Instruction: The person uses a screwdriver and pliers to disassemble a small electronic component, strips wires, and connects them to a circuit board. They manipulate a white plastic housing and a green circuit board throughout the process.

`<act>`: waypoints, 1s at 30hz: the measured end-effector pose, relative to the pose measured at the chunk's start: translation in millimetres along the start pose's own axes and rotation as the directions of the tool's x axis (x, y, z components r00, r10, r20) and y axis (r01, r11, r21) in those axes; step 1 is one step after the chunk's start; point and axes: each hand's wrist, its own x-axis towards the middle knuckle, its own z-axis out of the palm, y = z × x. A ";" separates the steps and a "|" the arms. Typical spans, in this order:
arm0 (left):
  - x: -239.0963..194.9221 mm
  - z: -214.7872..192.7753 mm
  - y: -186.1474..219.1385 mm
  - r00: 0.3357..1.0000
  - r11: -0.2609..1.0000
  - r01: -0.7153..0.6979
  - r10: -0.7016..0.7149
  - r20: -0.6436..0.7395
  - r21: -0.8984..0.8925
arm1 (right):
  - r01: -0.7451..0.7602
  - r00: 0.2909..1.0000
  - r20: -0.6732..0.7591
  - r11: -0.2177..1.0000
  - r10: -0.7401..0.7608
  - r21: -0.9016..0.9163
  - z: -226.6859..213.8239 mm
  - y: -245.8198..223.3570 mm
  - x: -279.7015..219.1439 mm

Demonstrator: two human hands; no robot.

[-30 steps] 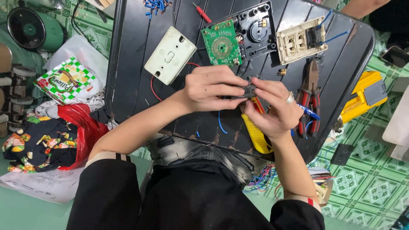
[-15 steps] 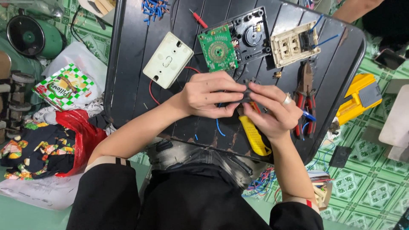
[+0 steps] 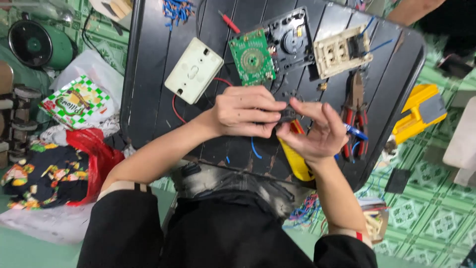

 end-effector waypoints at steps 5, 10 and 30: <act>3.7 -3.1 -2.9 1.000 1.000 -0.023 0.023 0.017 0.000 | 0.019 1.000 0.011 0.999 -0.019 0.032 -2.6 6.4 5.7; 3.0 -1.6 1.7 0.999 0.999 -0.037 0.037 0.003 -0.014 | 0.061 0.998 0.021 0.998 -0.062 0.030 -2.9 3.7 7.1; -12.9 -5.2 -6.4 0.981 0.978 0.195 -0.192 -0.038 0.074 | 0.154 0.984 0.089 0.988 -0.153 -0.011 -18.1 9.7 38.9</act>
